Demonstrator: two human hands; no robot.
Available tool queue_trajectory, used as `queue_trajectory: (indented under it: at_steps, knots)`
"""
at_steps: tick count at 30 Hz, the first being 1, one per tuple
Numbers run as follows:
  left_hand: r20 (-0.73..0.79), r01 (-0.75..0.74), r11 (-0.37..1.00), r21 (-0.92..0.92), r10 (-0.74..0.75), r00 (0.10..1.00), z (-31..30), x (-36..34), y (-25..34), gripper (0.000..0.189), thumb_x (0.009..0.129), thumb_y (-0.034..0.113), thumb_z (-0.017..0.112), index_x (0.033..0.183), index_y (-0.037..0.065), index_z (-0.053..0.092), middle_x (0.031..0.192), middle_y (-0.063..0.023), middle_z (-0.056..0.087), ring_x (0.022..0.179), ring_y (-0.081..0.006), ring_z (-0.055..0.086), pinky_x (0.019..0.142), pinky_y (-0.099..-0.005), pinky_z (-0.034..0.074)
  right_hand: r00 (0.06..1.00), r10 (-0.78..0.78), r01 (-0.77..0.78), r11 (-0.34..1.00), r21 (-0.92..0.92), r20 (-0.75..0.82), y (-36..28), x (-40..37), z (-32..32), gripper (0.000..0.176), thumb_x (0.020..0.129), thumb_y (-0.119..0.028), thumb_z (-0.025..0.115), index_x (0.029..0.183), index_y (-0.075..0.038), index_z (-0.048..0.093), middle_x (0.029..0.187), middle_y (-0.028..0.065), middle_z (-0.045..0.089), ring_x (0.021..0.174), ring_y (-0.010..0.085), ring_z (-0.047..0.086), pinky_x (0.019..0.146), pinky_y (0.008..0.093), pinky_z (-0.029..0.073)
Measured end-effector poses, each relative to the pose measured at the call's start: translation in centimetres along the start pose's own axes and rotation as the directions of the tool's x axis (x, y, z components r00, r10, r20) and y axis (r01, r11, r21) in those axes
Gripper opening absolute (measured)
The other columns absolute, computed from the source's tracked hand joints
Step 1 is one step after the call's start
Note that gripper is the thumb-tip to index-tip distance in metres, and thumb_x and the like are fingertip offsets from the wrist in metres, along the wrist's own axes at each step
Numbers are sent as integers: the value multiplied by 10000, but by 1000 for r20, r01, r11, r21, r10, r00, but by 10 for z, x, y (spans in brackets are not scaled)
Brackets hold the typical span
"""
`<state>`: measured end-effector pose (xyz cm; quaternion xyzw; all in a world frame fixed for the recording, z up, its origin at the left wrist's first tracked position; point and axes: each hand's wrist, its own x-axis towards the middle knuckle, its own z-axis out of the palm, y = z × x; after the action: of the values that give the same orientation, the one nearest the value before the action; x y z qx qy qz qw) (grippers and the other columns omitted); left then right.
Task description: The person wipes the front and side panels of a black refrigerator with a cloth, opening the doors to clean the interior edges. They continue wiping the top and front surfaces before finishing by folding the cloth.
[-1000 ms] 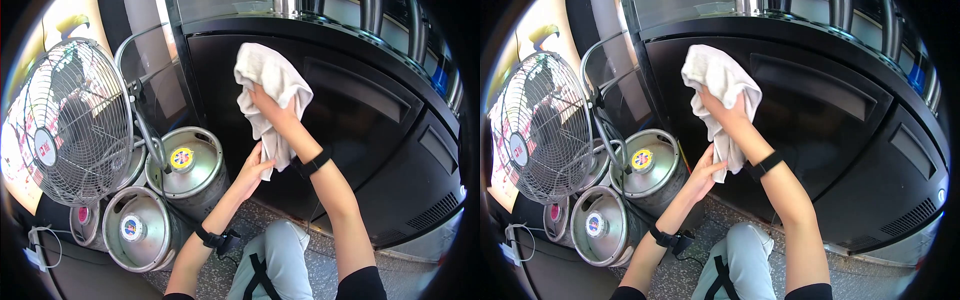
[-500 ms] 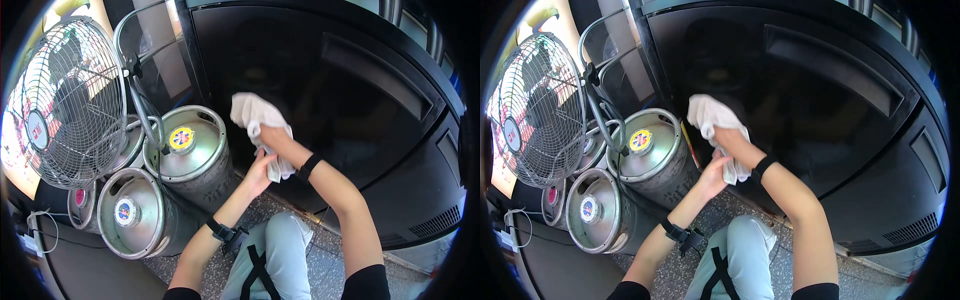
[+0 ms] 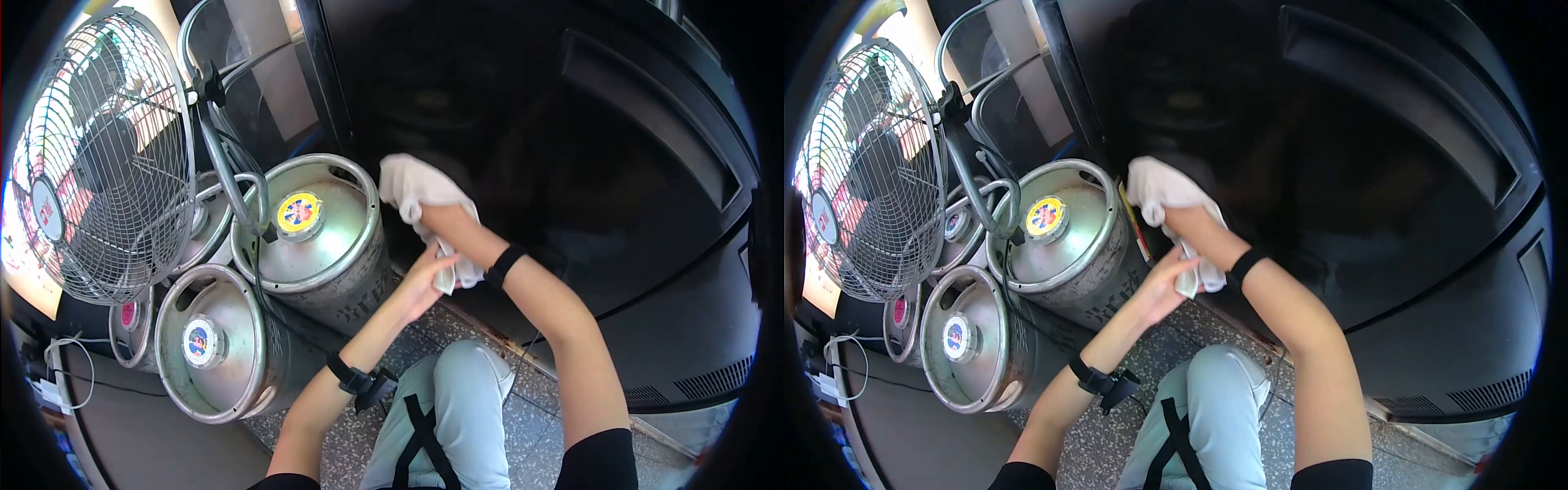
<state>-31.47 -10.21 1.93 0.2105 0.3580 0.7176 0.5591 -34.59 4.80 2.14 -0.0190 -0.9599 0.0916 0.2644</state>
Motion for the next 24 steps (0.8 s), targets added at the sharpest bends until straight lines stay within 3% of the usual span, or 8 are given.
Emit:
queue_trajectory:
  at_steps: [1, 6, 8, 9, 14, 19, 22, 24]
  knots:
    - [-4, 22, 1000, -13, -22, 1000, -8, -3, -15, 589, 856, 144, 543, 1365, 116, 249, 1278, -63, 441, 1135, -181, 483, 873, -365, 449, 997, 11, 0, 991, 135, -77, -6, -13, 5, 336, 817, -323, 517, 1042, -93, 614, 973, 168, 634, 900, 293, 614, 753, 376, 483]
    - [-41, 53, 998, -34, -54, 998, -13, -13, -29, 589, 850, 126, 550, 1357, 82, 254, 1271, -85, 448, 1160, -197, 469, 940, -366, 414, 753, 470, -625, 730, 276, 461, -25, -30, -20, 400, 843, -379, 470, 1085, -87, 597, 989, 168, 631, 941, 291, 605, 774, 361, 478]
    - [-25, 50, 997, -60, -52, 998, -11, -11, -26, 594, 847, 111, 554, 1355, 58, 251, 1273, -98, 446, 1167, -202, 467, 958, -351, 406, 700, 566, -711, 608, 353, 434, -21, -45, -20, 426, 855, -395, 445, 1088, -68, 589, 959, 151, 640, 920, 288, 610, 763, 354, 479]
    - [3, 93, 995, -28, -93, 996, -9, -14, -30, 609, 836, 88, 563, 1354, 41, 247, 1272, -107, 446, 1164, -203, 471, 967, -336, 400, 606, 534, -713, 693, 105, 589, -22, -54, -34, 374, 901, -261, 401, 1241, -145, 506, 1217, 149, 523, 1137, 251, 494, 986, 332, 366]
    - [190, 183, 963, 199, -221, 957, 29, -27, -75, 740, 779, 50, 627, 1378, -8, 198, 1361, -135, 343, 1254, -190, 357, 1033, -306, 292, 801, 504, -457, 863, -213, 323, 27, -151, -62, 470, 911, -314, 380, 1334, -110, 369, 1368, 84, 374, 1247, 217, 371, 1056, 301, 265]
    - [415, 29, 928, 371, -193, 889, 92, -18, -69, 791, 762, 56, 652, 1393, -2, 177, 1401, -108, 294, 1284, -166, 288, 1045, -284, 231, 907, 406, -399, 914, -78, 114, 29, -168, -164, 506, 864, -315, 483, 1321, -123, 380, 1325, 79, 422, 1223, 207, 399, 1025, 290, 310]
    - [465, -140, 920, 366, -50, 884, 108, -17, -45, 776, 769, 64, 662, 1387, 4, 198, 1378, -89, 322, 1269, -159, 295, 1046, -285, 231, 983, -35, -90, 760, -644, -178, 10, -122, -217, 516, 807, -325, 560, 1259, -102, 448, 1234, 132, 501, 1124, 261, 494, 935, 334, 407]
    - [383, -136, 956, 258, 28, 923, 106, -15, -24, 790, 754, 38, 666, 1386, 3, 192, 1378, -98, 312, 1270, -168, 298, 1038, -288, 251, 971, 186, -240, 795, -557, -153, -16, -74, -235, 506, 804, -360, 539, 1230, -93, 482, 1134, 157, 565, 998, 309, 569, 820, 375, 470]
